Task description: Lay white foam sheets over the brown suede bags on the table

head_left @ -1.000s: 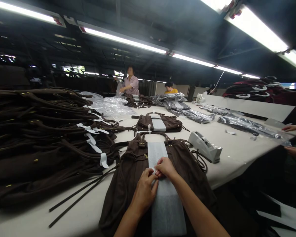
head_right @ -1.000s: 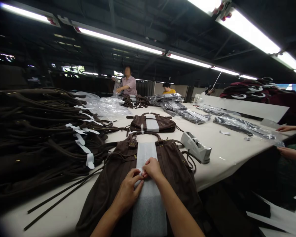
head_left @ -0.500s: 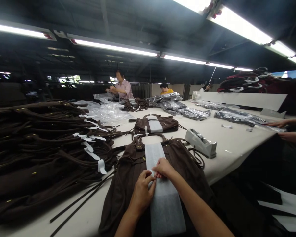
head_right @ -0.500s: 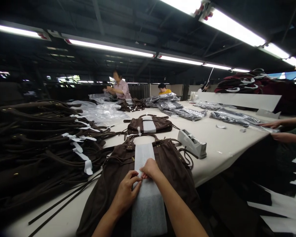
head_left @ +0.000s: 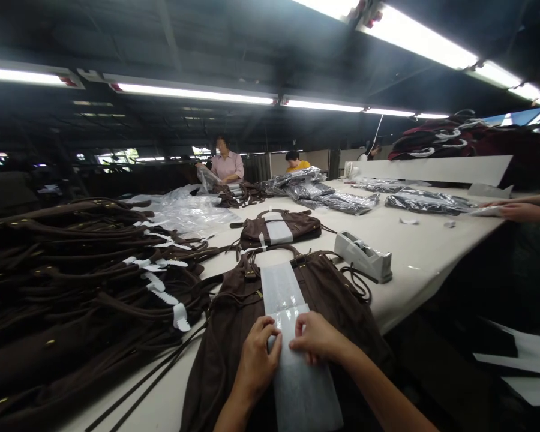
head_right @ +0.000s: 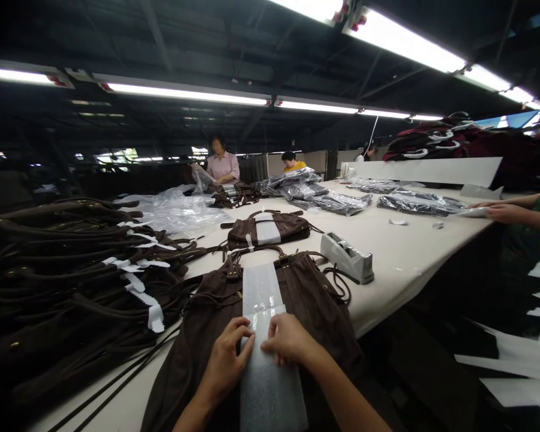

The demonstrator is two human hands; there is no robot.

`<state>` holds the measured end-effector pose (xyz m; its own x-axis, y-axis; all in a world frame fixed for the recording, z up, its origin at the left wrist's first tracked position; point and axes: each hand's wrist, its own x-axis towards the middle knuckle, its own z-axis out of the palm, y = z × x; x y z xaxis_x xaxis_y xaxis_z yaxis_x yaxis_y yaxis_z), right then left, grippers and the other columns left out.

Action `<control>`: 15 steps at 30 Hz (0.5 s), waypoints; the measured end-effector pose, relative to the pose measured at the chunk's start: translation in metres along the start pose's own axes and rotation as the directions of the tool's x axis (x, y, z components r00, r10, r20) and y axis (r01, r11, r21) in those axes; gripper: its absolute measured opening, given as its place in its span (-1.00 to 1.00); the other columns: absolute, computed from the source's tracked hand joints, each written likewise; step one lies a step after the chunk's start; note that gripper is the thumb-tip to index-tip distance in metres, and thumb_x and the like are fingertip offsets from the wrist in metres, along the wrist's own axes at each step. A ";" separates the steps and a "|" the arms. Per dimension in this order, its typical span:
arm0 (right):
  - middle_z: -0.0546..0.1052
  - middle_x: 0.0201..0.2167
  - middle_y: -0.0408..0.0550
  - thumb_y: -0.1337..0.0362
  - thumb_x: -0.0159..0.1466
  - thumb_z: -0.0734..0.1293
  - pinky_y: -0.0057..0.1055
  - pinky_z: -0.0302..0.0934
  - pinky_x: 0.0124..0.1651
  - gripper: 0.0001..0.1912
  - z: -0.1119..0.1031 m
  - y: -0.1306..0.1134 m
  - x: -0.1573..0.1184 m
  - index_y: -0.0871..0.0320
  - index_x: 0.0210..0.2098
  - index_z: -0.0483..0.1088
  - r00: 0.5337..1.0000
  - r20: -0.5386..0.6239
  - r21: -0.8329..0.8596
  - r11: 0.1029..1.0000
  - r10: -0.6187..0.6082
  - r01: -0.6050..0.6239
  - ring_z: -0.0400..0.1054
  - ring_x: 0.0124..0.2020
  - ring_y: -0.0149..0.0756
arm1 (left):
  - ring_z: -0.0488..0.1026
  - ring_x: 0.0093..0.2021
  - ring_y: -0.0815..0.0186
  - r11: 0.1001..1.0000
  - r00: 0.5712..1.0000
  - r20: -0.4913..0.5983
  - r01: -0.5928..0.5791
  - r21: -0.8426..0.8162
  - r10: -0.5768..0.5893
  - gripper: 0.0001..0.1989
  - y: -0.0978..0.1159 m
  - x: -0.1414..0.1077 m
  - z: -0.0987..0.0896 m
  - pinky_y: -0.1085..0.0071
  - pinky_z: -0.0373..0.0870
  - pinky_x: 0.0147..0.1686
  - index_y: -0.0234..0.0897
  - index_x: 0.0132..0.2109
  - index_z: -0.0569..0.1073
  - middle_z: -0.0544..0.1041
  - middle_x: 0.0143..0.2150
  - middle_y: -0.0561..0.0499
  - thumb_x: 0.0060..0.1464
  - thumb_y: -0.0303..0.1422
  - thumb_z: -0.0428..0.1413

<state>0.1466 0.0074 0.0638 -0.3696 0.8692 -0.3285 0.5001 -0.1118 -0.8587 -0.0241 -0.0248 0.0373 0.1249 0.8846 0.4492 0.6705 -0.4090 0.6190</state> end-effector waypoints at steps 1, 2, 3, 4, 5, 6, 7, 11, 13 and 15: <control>0.38 -0.79 -0.24 0.27 0.11 0.37 -0.60 -0.01 -0.77 -0.85 -0.006 0.010 -0.016 0.14 -0.44 0.28 0.998 -0.001 0.067 0.996 -0.063 0.063 0.23 -0.79 -0.40 | 0.45 -0.03 0.21 1.000 1.000 0.000 -0.010 0.017 0.010 -0.86 -0.001 -0.001 0.000 0.26 0.42 -0.03 -0.22 -0.29 0.47 0.45 -0.07 -0.10 0.16 -0.38 0.02; 0.44 -0.72 -0.21 0.17 0.15 0.35 -0.58 0.00 -0.76 -0.82 -0.014 0.023 -0.032 0.13 -0.39 0.30 0.991 -0.055 0.129 0.984 -0.119 0.125 0.25 -0.78 -0.39 | 0.46 -0.04 0.21 0.999 1.000 0.004 -0.024 0.037 0.024 -0.87 -0.001 -0.002 0.001 0.26 0.43 -0.04 -0.22 -0.27 0.47 0.46 -0.08 -0.09 0.17 -0.37 0.02; 0.49 -0.64 -0.17 0.07 0.18 0.32 -0.56 0.06 -0.73 -0.75 -0.026 0.039 -0.047 0.13 -0.35 0.32 0.973 -0.179 0.168 0.969 -0.149 0.179 0.29 -0.74 -0.38 | 0.46 -0.05 0.22 0.997 0.999 0.008 -0.042 0.060 0.042 -0.87 -0.002 -0.003 0.001 0.26 0.45 -0.05 -0.22 -0.25 0.46 0.47 -0.10 -0.09 0.17 -0.37 0.01; 0.51 -0.58 -0.13 -0.02 0.19 0.29 -0.52 0.14 -0.68 -0.68 -0.041 0.057 -0.061 0.13 -0.34 0.33 0.920 -0.363 0.166 0.961 -0.151 0.223 0.34 -0.68 -0.35 | 0.47 -0.06 0.22 0.994 0.998 0.010 -0.065 0.087 0.065 -0.87 -0.003 -0.004 0.002 0.26 0.46 -0.06 -0.21 -0.22 0.46 0.48 -0.12 -0.08 0.18 -0.36 0.01; 0.53 -0.53 -0.10 -0.09 0.18 0.28 -0.48 0.25 -0.58 -0.62 -0.058 0.078 -0.074 0.12 -0.31 0.35 0.819 -0.559 0.137 0.961 -0.125 0.240 0.40 -0.60 -0.32 | 0.48 -0.07 0.22 0.989 0.996 0.007 -0.091 0.118 0.091 -0.86 -0.004 -0.005 0.002 0.26 0.47 -0.06 -0.22 -0.17 0.45 0.49 -0.13 -0.08 0.18 -0.35 0.01; 0.55 -0.46 -0.06 -0.13 0.15 0.29 -0.43 0.33 -0.44 -0.58 -0.076 0.100 -0.084 0.11 -0.29 0.38 0.678 -0.731 0.095 0.971 -0.083 0.221 0.45 -0.49 -0.26 | 0.48 -0.06 0.21 0.981 0.993 -0.005 -0.119 0.154 0.121 -0.84 -0.005 -0.006 0.002 0.25 0.48 -0.06 -0.22 -0.12 0.44 0.49 -0.12 -0.09 0.18 -0.34 0.02; 0.57 -0.37 -0.02 -0.16 0.12 0.30 -0.37 0.36 -0.33 -0.54 -0.093 0.121 -0.093 0.09 -0.24 0.40 0.556 -0.830 0.057 0.986 -0.038 0.154 0.49 -0.38 -0.19 | 0.48 -0.05 0.20 0.970 0.988 -0.024 -0.147 0.194 0.154 -0.80 -0.006 -0.006 0.002 0.24 0.49 -0.05 -0.23 -0.06 0.43 0.49 -0.09 -0.10 0.18 -0.33 0.03; 0.53 -0.08 0.13 -0.22 0.01 0.36 -0.20 0.33 -0.03 -0.35 -0.125 0.180 -0.106 0.12 -0.09 0.44 0.605 -0.791 0.146 0.988 0.092 0.040 0.42 -0.03 0.03 | 0.44 0.07 0.16 0.888 0.956 -0.061 -0.242 0.392 0.288 -0.64 -0.008 -0.006 0.006 0.22 0.49 -0.01 -0.22 0.10 0.36 0.43 0.08 -0.14 0.17 -0.29 0.06; 0.50 0.01 0.15 -0.20 0.04 0.36 -0.20 0.25 0.11 -0.30 -0.111 0.185 -0.102 0.17 0.00 0.42 0.809 -0.582 0.304 0.945 0.084 0.121 0.36 0.08 0.02 | 0.36 0.17 0.09 0.815 0.922 -0.053 -0.311 0.489 0.384 -0.60 -0.005 -0.013 0.019 0.14 0.44 0.06 -0.23 0.13 0.35 0.40 0.15 -0.17 0.17 -0.24 0.07; 0.47 0.05 0.14 -0.16 0.06 0.38 -0.19 0.21 0.16 -0.27 -0.085 0.178 -0.095 0.19 0.08 0.37 0.933 -0.361 0.474 0.858 -0.013 0.196 0.33 0.11 0.01 | 0.31 0.21 0.03 0.730 0.871 -0.027 -0.394 0.558 0.491 -0.56 0.001 -0.027 0.044 0.07 0.38 0.11 -0.28 0.14 0.35 0.41 0.16 -0.21 0.18 -0.18 0.04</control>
<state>0.3370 -0.0540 -0.0242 -0.0690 0.9858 -0.1531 -0.0143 -0.1544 -0.9879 0.0054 -0.0394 -0.0028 0.4181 0.5632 0.7127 0.8484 -0.5226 -0.0848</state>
